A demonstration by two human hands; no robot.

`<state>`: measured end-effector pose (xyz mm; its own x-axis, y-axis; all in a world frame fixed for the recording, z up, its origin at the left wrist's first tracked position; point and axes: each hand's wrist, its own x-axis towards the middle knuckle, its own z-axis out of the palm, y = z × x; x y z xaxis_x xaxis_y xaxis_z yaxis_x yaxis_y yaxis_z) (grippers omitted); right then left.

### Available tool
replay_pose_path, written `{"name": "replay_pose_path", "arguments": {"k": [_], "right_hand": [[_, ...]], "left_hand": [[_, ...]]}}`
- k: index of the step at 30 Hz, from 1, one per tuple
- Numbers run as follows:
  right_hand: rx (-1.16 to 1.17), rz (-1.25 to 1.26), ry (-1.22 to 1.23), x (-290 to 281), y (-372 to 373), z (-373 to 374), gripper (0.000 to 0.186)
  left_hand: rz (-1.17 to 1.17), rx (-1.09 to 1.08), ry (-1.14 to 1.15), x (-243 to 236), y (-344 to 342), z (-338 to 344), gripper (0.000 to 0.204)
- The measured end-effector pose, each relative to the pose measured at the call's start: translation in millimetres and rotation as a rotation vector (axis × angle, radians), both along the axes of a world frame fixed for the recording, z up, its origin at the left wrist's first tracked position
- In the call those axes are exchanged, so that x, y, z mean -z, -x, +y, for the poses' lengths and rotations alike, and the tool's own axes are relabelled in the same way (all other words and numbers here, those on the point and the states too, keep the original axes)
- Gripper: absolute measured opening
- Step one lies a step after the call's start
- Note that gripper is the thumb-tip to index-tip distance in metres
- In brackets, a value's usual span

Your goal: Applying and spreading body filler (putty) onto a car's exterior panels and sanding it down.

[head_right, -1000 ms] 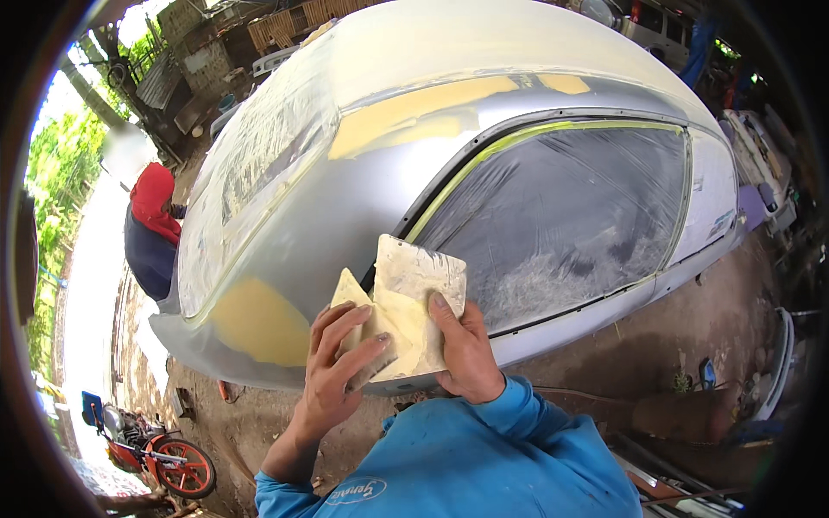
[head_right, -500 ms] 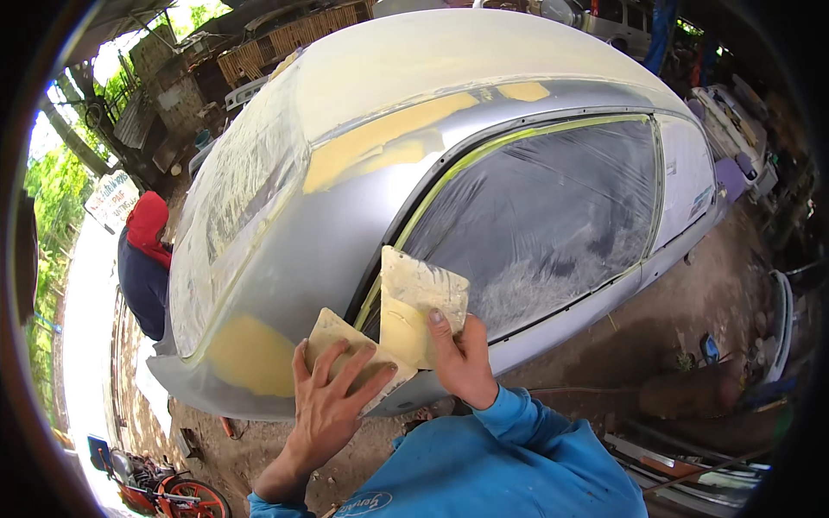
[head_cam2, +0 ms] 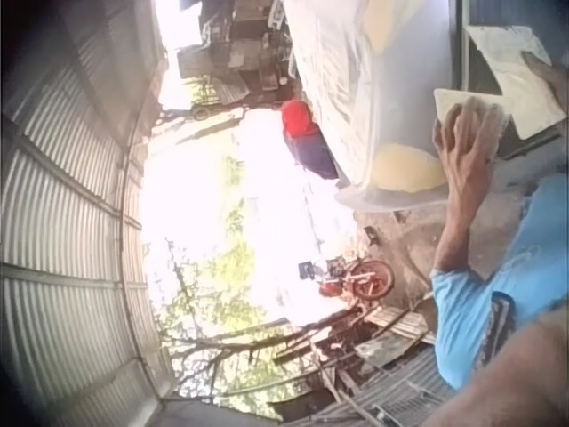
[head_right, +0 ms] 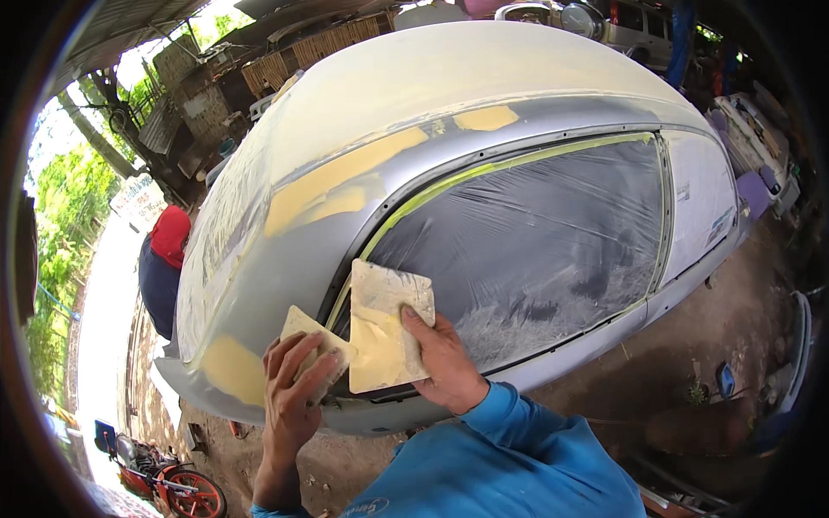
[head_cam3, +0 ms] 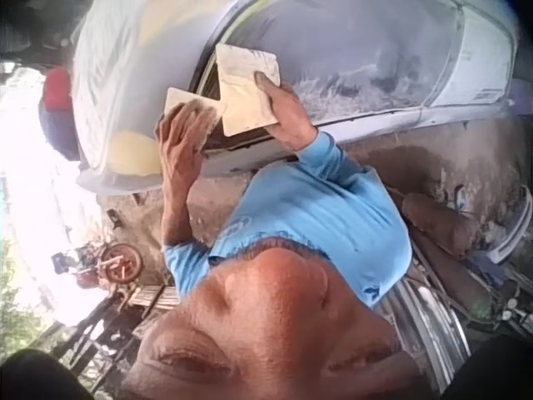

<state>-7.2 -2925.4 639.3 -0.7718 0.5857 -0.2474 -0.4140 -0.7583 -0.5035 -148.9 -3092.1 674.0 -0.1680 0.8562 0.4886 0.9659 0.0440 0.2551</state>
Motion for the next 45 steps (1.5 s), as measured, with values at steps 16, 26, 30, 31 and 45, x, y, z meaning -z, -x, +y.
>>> {"name": "replay_pose_path", "arguments": {"k": [16, 26, 30, 31, 45], "right_hand": [[0.326, 0.07, -0.326, -43.5, -50.1, 136.2, 0.035], [0.34, 0.055, -0.372, -47.9, -41.8, 113.6, 0.033], [0.373, 0.14, -0.433, -50.6, -38.5, 102.7, 0.03], [0.411, 0.121, -0.428, -48.7, -35.9, 99.9, 0.029], [0.784, 0.056, -0.403, -35.2, -108.7, 188.7, 0.045]], "left_hand": [[0.063, -0.169, -0.036, -76.9, -41.4, 89.9, 0.057], [0.404, -0.013, 0.063, -89.2, -55.5, 123.3, 0.049], [0.454, 0.073, 0.065, -85.4, -58.9, 133.2, 0.043], [0.441, 0.091, 0.064, -84.1, -59.0, 132.8, 0.042], [0.202, 0.059, -0.049, -147.6, -68.7, 207.0, 0.034]]}}
